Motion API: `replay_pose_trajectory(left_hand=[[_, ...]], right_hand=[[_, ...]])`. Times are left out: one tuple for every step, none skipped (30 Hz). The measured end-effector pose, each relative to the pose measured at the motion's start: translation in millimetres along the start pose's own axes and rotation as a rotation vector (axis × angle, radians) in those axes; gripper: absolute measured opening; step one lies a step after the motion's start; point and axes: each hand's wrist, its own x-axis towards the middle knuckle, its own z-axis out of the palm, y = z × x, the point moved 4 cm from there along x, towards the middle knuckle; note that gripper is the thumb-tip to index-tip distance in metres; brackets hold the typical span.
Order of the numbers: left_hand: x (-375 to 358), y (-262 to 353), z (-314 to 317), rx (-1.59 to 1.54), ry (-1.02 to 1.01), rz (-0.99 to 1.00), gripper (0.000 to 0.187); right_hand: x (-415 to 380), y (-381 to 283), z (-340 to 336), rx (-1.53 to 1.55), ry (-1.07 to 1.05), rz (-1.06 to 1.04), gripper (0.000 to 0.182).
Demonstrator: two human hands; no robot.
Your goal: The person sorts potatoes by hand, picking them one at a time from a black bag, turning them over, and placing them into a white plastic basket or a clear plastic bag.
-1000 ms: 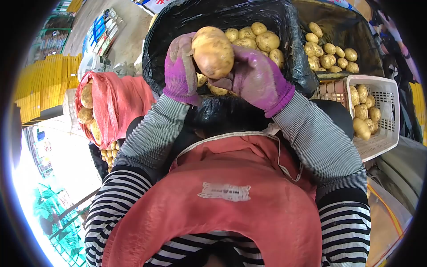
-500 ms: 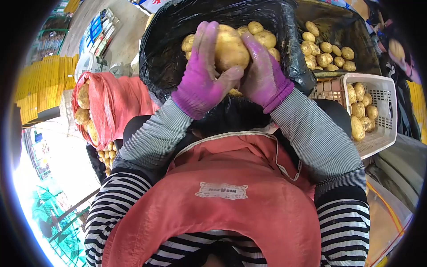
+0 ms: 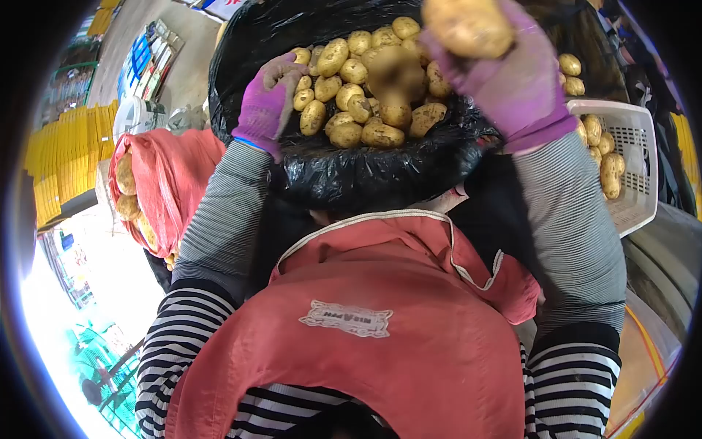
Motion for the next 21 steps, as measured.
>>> replay_pose_trajectory(left_hand=[[5, -4, 5, 0.012, -0.140, -0.095, 0.032], [12, -3, 8, 0.026, -0.281, -0.192, 0.037], [16, 4, 15, -0.035, -0.394, -0.417, 0.043], [18, 12, 20, -0.069, -0.496, -0.645, 0.050], [20, 7, 37, 0.053, -0.630, -0.578, 0.050], [24, -14, 57, 0.128, -0.755, -0.524, 0.051], [27, -47, 82, 0.190, -0.888, -0.408, 0.052], [30, -87, 108, 0.236, -1.005, -0.299, 0.054], [29, -127, 135, 0.276, -1.115, -0.175, 0.056], [21, -177, 162, 0.300, -1.171, 0.021, 0.058], [19, -152, 166, 0.352, -1.207, -0.204, 0.065], [17, -122, 168, 0.418, -1.222, -0.424, 0.074], [15, -118, 178, 0.582, -1.264, -0.394, 0.081], [9, -118, 185, 0.609, -1.221, -0.449, 0.084], [3, -118, 192, 0.634, -1.175, -0.504, 0.088], [1, -121, 198, 0.641, -1.116, -0.572, 0.084], [0, -123, 201, 0.648, -1.053, -0.643, 0.081], [-1, -127, 205, 0.521, -1.147, -0.608, 0.078], [4, -132, 200, 0.395, -1.232, -0.570, 0.076], [9, -136, 195, 0.238, -1.201, -0.647, 0.074], [13, -138, 190, 0.082, -1.167, -0.726, 0.071]], right_hand=[[5, -21, -28, 0.017, -0.053, -0.041, 0.059], [5, -34, -43, 0.114, 0.194, -0.120, 0.058], [7, -48, -70, 0.107, 0.279, -0.225, 0.062], [4, -56, -83, 0.147, 0.309, -0.235, 0.064], [3, -65, -92, 0.187, 0.338, -0.243, 0.065], [2, -67, -88, 0.132, 0.352, -0.272, 0.066], [0, -66, -75, 0.075, 0.362, -0.302, 0.066], [-3, -65, -62, 0.017, 0.372, -0.332, 0.067], [-3, -61, -48, -0.018, 0.347, -0.319, 0.065], [-3, -58, -34, -0.055, 0.323, -0.309, 0.063], [-3, -57, -25, -0.093, 0.301, -0.301, 0.062], [-2, -57, -23, -0.053, 0.216, -0.278, 0.058], [-4, -52, -9, -0.130, 0.292, -0.322, 0.059], [-6, -44, 15, -0.209, 0.369, -0.364, 0.060], [-6, -44, 13, -0.198, 0.342, -0.360, 0.062], [-5, -45, 11, -0.187, 0.315, -0.356, 0.065], [-5, -46, 9, -0.175, 0.289, -0.351, 0.067], [-4, -47, 6, -0.164, 0.240, -0.339, 0.067], [-3, -47, 8, -0.205, 0.258, -0.340, 0.067], [-1, -47, 10, -0.245, 0.275, -0.341, 0.066], [2, -43, 18, -0.335, 0.363, -0.355, 0.065]])
